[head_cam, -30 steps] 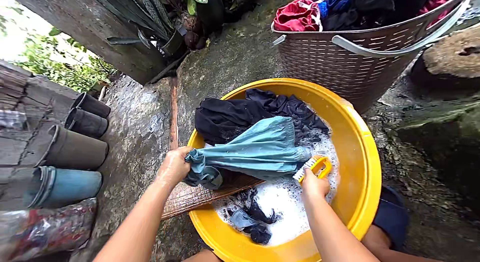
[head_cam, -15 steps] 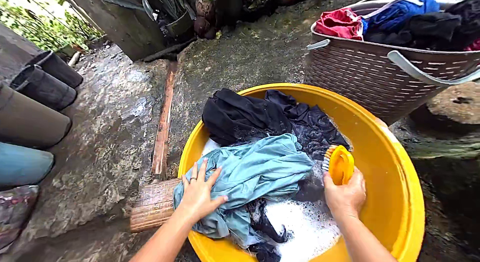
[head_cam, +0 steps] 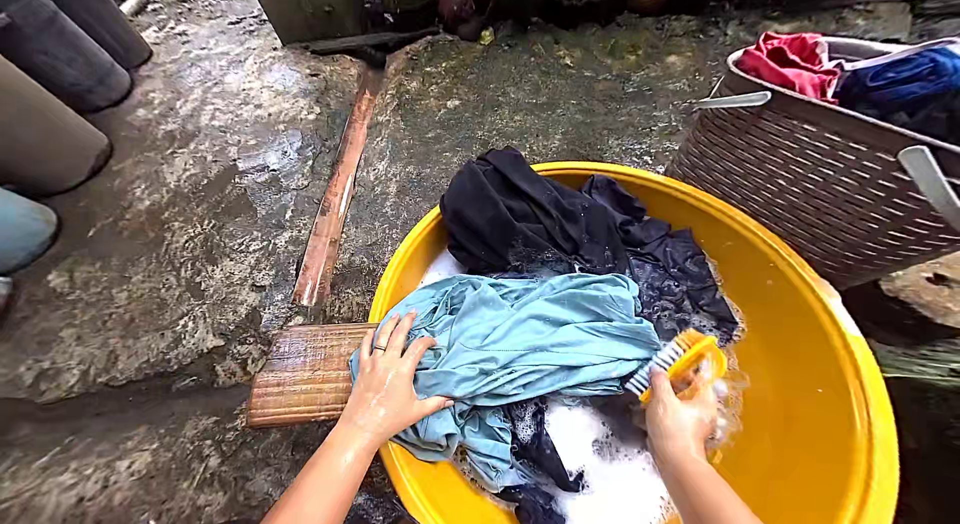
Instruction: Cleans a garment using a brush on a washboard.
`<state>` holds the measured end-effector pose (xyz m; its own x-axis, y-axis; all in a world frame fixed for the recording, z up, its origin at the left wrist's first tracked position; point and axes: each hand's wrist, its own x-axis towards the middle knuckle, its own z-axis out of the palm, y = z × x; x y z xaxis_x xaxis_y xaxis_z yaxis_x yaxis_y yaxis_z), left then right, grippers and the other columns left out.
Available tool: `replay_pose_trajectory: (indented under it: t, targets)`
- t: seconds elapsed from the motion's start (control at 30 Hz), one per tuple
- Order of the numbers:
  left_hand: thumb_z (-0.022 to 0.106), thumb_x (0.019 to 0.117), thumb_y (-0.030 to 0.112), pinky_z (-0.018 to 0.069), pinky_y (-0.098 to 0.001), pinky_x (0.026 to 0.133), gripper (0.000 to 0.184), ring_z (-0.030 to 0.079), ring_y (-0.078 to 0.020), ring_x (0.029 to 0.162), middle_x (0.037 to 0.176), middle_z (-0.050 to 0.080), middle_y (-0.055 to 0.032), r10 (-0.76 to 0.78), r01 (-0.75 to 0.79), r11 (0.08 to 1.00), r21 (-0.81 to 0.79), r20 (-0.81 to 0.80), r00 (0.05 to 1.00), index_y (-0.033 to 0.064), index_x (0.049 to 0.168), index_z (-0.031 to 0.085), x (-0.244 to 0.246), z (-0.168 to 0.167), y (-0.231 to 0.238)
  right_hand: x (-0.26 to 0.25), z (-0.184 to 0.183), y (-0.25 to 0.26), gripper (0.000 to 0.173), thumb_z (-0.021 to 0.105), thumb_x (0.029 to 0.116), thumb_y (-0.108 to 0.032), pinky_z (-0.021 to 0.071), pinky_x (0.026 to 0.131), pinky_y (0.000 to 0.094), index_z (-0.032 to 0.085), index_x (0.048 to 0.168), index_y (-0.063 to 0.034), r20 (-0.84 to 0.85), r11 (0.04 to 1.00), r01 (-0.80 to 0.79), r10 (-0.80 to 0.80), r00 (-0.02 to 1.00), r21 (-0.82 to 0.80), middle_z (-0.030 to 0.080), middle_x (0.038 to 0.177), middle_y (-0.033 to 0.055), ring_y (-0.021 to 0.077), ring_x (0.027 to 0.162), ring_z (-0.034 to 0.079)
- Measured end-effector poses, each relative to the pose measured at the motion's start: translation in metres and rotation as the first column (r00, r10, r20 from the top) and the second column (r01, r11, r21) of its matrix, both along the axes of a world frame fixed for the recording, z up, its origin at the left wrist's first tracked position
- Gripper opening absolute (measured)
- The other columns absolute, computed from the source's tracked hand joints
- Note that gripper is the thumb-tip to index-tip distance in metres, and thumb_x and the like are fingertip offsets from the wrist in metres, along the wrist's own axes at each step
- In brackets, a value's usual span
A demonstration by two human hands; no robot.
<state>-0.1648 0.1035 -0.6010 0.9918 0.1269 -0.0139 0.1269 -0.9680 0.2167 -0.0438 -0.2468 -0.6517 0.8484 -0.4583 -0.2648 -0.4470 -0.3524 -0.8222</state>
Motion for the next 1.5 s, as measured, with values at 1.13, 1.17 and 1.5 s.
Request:
replay_pose_trajectory:
  t: [1.13, 1.17, 1.5]
  targets:
    - [0.064, 0.083, 0.069, 0.0206, -0.0641, 0.121, 0.056, 0.048, -0.0303, 0.143, 0.15, 0.056, -0.0078, 0.16, -0.149, 0.98, -0.129, 0.074, 0.984, 0.0138, 0.078, 0.073, -0.019, -0.013, 0.018, 0.074, 0.041, 0.07, 0.067, 0.063, 0.0994, -0.047, 0.0503, 0.096, 0.0654, 0.047, 0.146, -0.0011, -0.668, 0.423, -0.826, 0.495, 0.556, -0.374, 0.066, 0.125, 0.0293, 0.0463, 0.118, 0.065]
    - [0.06, 0.0861, 0.067, 0.0213, -0.0645, 0.121, 0.055, 0.049, -0.0302, 0.142, 0.149, 0.057, -0.008, 0.153, -0.138, 0.98, -0.143, 0.098, 0.983, 0.0145, 0.074, 0.072, -0.017, -0.015, 0.02, 0.07, 0.054, 0.082, 0.069, 0.064, 0.0988, -0.048, 0.0511, 0.096, 0.0648, 0.046, 0.146, -0.0003, -0.656, 0.444, -0.824, 0.511, 0.556, -0.352, 0.066, 0.124, 0.0294, 0.0459, 0.116, 0.066]
    - [0.057, 0.0834, 0.031, 0.0245, -0.0618, 0.12, 0.033, 0.053, -0.0208, 0.139, 0.142, 0.063, -0.0026, 0.143, -0.081, 0.949, -0.303, 0.188, 0.972, 0.0142, 0.055, 0.059, -0.023, -0.017, 0.026, 0.025, 0.038, 0.135, 0.063, 0.063, 0.0987, -0.047, 0.0545, 0.088, 0.0636, 0.049, 0.145, -0.0074, -0.538, 0.312, -0.905, 0.73, 0.422, -0.288, 0.07, 0.115, 0.0241, 0.0438, 0.107, 0.07]
